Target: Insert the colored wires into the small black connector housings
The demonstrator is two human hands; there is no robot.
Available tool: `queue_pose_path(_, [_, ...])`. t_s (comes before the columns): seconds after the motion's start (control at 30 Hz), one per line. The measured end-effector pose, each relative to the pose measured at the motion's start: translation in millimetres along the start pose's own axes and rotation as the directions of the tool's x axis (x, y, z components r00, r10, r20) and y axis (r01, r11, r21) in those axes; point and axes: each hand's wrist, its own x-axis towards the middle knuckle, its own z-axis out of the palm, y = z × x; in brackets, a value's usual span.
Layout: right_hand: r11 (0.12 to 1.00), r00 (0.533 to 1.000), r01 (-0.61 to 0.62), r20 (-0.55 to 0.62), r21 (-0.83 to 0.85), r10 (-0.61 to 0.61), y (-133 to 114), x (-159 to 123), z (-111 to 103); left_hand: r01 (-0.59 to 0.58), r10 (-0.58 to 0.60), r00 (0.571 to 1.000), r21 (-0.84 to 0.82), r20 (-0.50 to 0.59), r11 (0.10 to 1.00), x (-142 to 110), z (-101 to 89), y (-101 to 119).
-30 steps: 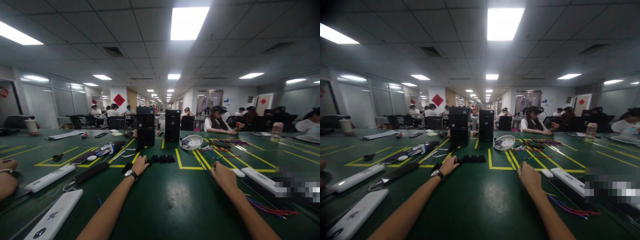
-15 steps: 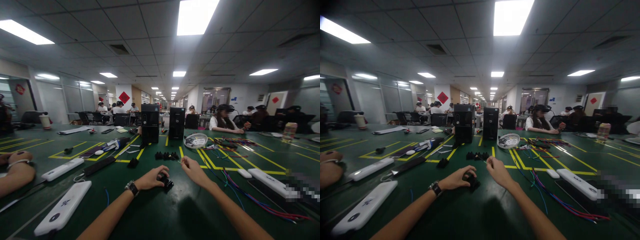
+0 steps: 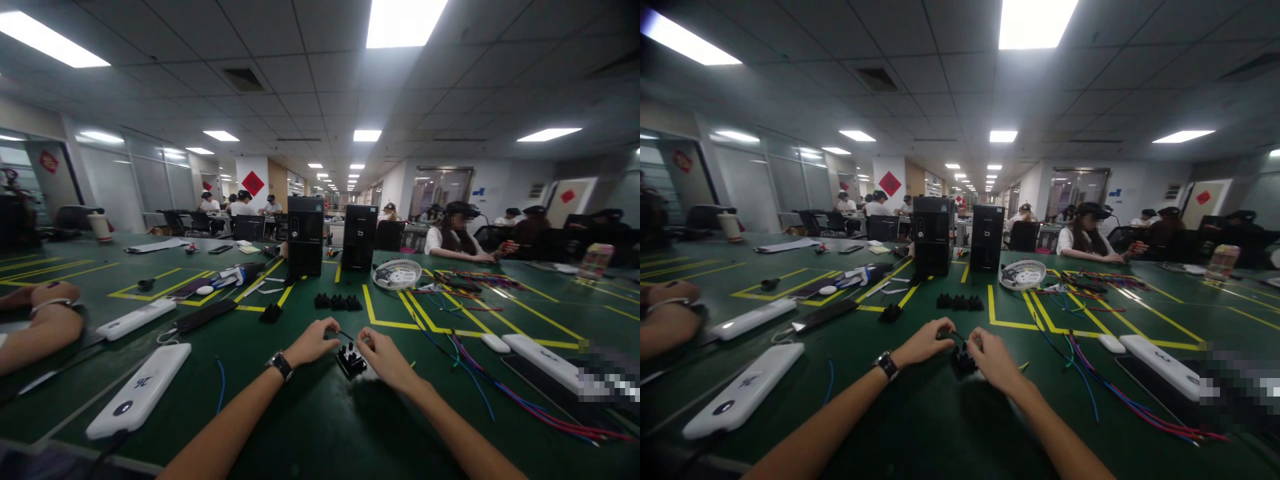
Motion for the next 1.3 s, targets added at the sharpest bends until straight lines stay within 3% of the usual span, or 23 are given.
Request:
queue_pose_path(0.17, [0.988,0.996,-0.021,-0.093,-0.154,0.006,4.5,1.5,-7.8,0.123,-0.123,0.992,0.040,0.008,0.992,-5.1,12.9,8.3])
queue_pose_path(0.33, [0.979,0.991,-0.049,-0.134,-0.199,0.023,11.5,2.5,-10.6,0.075,-0.091,0.992,0.180,0.083,0.981,-19.5,28.8,22.9])
queue_pose_path(0.47, [0.953,0.979,-0.167,-0.153,-0.252,0.132,17.1,2.6,-1.6,-0.003,-0.003,1.000,0.257,0.022,0.966,-22.0,38.7,28.3])
queue_pose_path(0.57, [0.950,0.980,-0.188,-0.119,-0.249,0.162,20.0,2.6,6.2,-0.016,0.027,0.999,0.213,-0.047,0.977,-20.2,38.5,27.6])
queue_pose_path(0.7, [0.981,0.983,-0.151,-0.119,-0.119,0.137,20.1,2.9,14.6,-0.038,0.050,0.994,0.113,-0.100,0.993,-18.6,36.0,23.6])
queue_pose_path(0.9, [0.988,0.979,-0.150,-0.138,0.030,0.153,21.5,3.0,20.6,-0.013,-0.010,0.991,-0.174,-0.135,0.985,-18.1,38.7,17.8])
queue_pose_path(1.0, [0.980,0.977,-0.148,-0.134,0.131,0.166,22.3,3.1,22.4,0.013,-0.069,0.992,-0.448,-0.109,0.894,-18.1,40.4,20.9])
queue_pose_path(1.13, [0.916,0.979,-0.128,-0.101,0.380,0.179,16.4,2.2,27.5,0.030,-0.142,0.986,-0.764,-0.081,0.645,-16.8,40.4,30.7])
queue_pose_path(1.23, [0.847,0.988,-0.073,-0.075,0.526,0.132,7.9,0.5,31.8,0.030,-0.146,0.988,-0.872,-0.047,0.489,-15.0,39.4,34.1])
queue_pose_path(1.3, [0.837,0.994,-0.048,-0.052,0.545,0.091,3.1,-0.6,33.6,0.049,-0.142,0.990,-0.899,-0.015,0.436,-14.7,39.3,33.2])
